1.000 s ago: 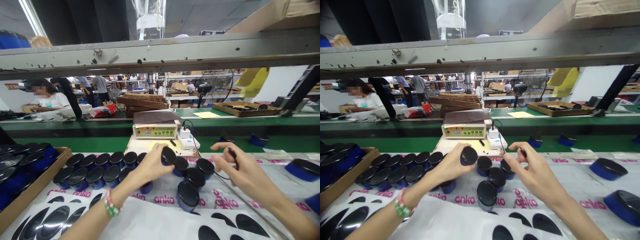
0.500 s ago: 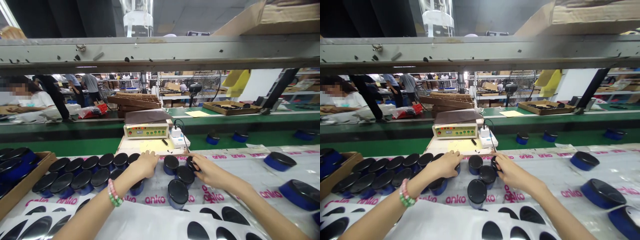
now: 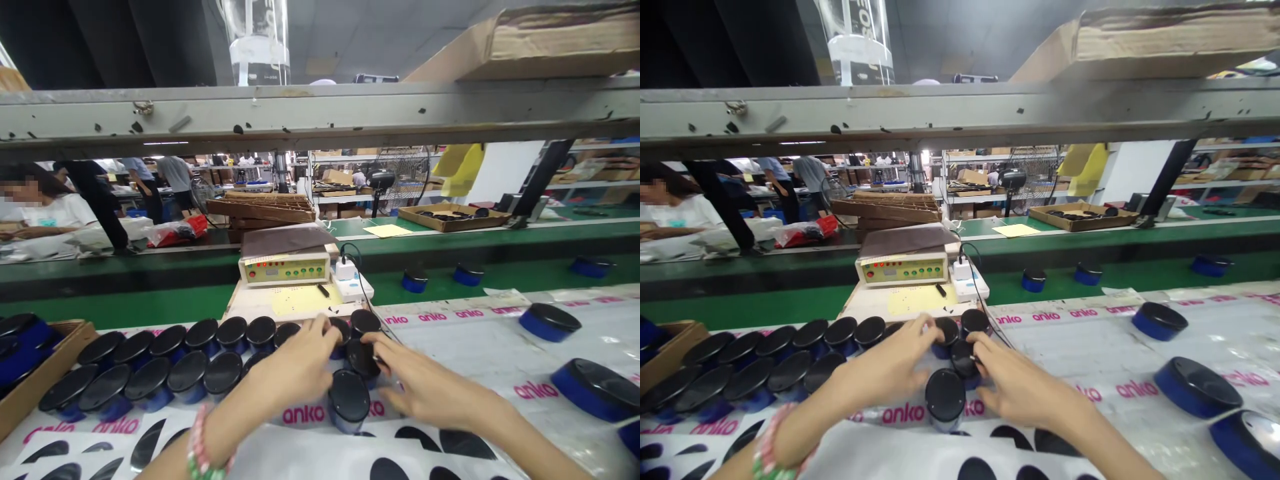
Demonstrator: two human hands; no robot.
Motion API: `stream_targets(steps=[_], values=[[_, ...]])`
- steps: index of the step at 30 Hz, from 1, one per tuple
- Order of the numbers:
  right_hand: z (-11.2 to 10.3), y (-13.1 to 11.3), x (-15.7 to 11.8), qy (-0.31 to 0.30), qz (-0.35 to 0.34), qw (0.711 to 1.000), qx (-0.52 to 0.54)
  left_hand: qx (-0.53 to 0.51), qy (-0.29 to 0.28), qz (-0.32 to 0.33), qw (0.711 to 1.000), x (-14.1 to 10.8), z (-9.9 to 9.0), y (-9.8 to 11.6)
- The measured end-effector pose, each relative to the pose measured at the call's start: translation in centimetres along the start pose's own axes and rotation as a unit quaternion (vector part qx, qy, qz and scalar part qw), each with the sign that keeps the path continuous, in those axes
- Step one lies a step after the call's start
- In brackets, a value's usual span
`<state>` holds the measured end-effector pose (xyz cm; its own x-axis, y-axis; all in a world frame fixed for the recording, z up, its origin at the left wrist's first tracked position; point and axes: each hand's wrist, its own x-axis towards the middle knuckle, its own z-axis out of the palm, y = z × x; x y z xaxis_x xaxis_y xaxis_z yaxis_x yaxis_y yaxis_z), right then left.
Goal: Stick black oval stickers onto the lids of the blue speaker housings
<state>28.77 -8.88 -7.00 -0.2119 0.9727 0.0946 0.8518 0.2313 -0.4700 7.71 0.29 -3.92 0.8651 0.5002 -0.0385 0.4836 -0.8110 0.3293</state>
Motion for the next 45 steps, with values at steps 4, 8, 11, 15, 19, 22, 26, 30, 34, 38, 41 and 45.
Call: stream_targets(steps=[4, 8, 11, 15, 19, 22, 26, 30, 34, 38, 41, 45], values=[[1.7, -0.5, 0.0, -0.007, -0.009, 1.000, 0.029, -0.046, -0.058, -0.064, 0.995, -1.9, 1.4, 2.7], [0.9, 0.3, -0.2, -0.003, 0.018, 1.000, 0.026, -0.068, -0.026, -0.079, 0.994, -0.9, 2.4, 3.5], [-0.2, 1.0, -1.3, 0.030, 0.041, 0.999, 0.015, -0.087, 0.004, -0.073, 0.994, 0.5, 2.9, 3.8], [-0.5, 1.2, -2.5, 0.028, 0.048, 0.997, 0.049, -0.086, -0.002, -0.056, 0.995, 1.7, 3.7, 3.7], [-1.4, 3.1, -2.9, 0.059, 0.091, 0.993, 0.041, -0.071, 0.013, -0.112, 0.991, 1.8, 3.3, 1.8], [-3.4, 6.7, -2.0, 0.153, 0.177, 0.972, -0.034, -0.119, -0.037, -0.143, 0.982, 1.9, 3.0, 0.1], [-6.3, 12.5, 1.5, 0.214, 0.292, 0.925, -0.111, -0.175, -0.029, -0.076, 0.981, 2.9, 4.1, -0.4], [-6.7, 15.6, 6.1, 0.220, 0.335, 0.903, -0.151, -0.181, 0.011, -0.047, 0.982, 3.5, 5.7, 0.1], [-5.8, 16.5, 9.4, 0.204, 0.346, 0.898, -0.178, -0.216, 0.041, -0.048, 0.974, 3.0, 7.0, -0.1], [-7.0, 16.9, 8.0, 0.190, 0.392, 0.876, -0.207, -0.269, 0.079, -0.049, 0.959, 2.4, 8.3, -0.6], [-8.8, 16.9, 3.4, 0.193, 0.458, 0.833, -0.243, -0.276, 0.094, -0.036, 0.956, 2.4, 8.8, -0.7], [-9.0, 16.7, -3.9, 0.180, 0.550, 0.765, -0.282, -0.272, 0.115, -0.020, 0.955, 2.6, 8.9, -0.9]])
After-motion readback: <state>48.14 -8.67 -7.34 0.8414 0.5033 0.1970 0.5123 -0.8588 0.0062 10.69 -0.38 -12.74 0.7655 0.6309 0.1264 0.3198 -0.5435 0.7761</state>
